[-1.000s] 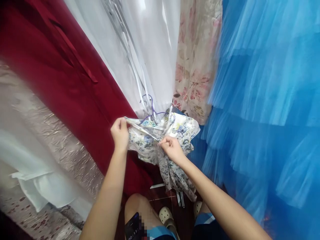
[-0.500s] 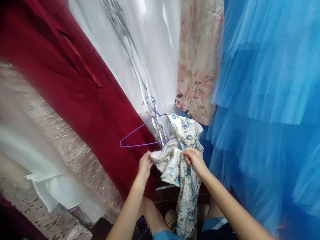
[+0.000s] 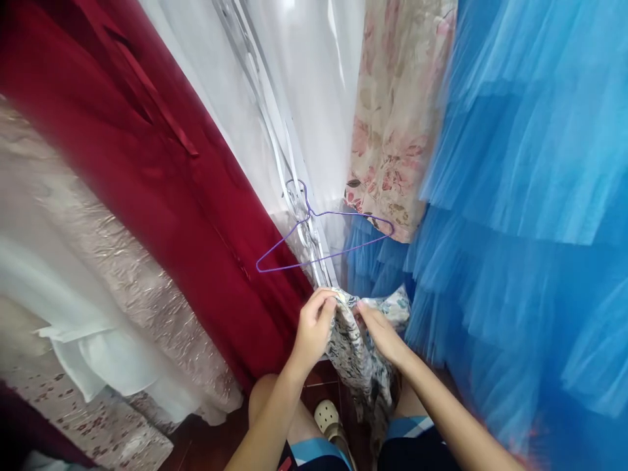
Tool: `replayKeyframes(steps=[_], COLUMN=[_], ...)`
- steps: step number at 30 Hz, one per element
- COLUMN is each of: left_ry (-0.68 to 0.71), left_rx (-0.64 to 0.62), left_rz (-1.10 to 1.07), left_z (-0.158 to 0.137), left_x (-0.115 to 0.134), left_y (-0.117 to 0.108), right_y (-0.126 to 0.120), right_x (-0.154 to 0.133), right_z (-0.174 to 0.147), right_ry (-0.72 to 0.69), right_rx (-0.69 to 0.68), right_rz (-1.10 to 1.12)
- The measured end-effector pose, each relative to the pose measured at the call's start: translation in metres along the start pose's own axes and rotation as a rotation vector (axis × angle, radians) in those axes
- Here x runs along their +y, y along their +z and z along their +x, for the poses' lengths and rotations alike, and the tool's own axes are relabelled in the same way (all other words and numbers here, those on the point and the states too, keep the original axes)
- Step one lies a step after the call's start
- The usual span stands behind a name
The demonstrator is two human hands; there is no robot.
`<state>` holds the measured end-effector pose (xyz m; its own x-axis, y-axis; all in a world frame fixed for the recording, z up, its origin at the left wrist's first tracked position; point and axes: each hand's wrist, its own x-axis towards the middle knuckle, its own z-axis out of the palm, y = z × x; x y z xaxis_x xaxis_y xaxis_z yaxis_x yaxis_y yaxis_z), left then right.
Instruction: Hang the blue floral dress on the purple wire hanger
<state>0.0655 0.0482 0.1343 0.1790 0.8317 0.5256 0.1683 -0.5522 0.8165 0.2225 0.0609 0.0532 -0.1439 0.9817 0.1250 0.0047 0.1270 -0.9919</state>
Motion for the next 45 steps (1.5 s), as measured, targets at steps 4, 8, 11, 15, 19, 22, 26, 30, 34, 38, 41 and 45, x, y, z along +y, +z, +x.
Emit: replayKeyframes(steps=[4, 8, 11, 15, 19, 22, 26, 30, 34, 38, 41, 45], left_ry=[-0.127, -0.445, -0.686, -0.754, -0.731, -0.606, -0.319, -0.244, -0.255, -0.162, -0.019, 0.099], left_rx=[-0.258, -0.401, -0.505, -0.741, -0.842, -0.763, -0.511, -0.318, -0.256, -0.261, -0.301, -0.276], left_rz=[-0.008, -0.305, -0.549, -0.558, -0.224, 0.128, 0.538, 0.929, 1.089, 1.061, 0.943, 0.547], left_z=[0.006, -0.001, -0.024, -0.054, -0.058, -0.049, -0.019, 0.036, 0.093, 0.129, 0.139, 0.139], left_x=[-0.004, -0.035, -0.059, -0.074, -0.076, -0.075, -0.069, -0.064, -0.061, -0.051, -0.034, -0.016], left_y=[-0.009, -0.026, -0.034, -0.045, -0.073, -0.105, -0.158, -0.206, -0.228, -0.216, -0.191, -0.162], right_y=[0.020, 0.016, 0.002, -0.023, -0.055, -0.074, -0.082, -0.067, -0.048, -0.039, -0.037, -0.041], right_x=[-0.036, -0.044, -0.049, -0.069, -0.100, -0.121, -0.126, -0.111, -0.098, -0.091, -0.086, -0.084], right_z=[-0.010, -0.018, -0.016, -0.006, 0.006, 0.021, 0.053, 0.089, 0.112, 0.117, 0.111, 0.094], right_ry=[0.191, 0.269, 0.278, 0.308, 0.249, 0.135, 0.025, -0.144, -0.219, -0.250, -0.262, -0.314], right_rx=[-0.409, -0.613, -0.604, -0.505, -0.354, -0.250, -0.206, -0.197, -0.103, -0.074, -0.105, -0.161], right_rz=[0.508, 0.606, 0.661, 0.682, 0.496, 0.278, 0.005, -0.176, -0.338, -0.418, -0.445, -0.493])
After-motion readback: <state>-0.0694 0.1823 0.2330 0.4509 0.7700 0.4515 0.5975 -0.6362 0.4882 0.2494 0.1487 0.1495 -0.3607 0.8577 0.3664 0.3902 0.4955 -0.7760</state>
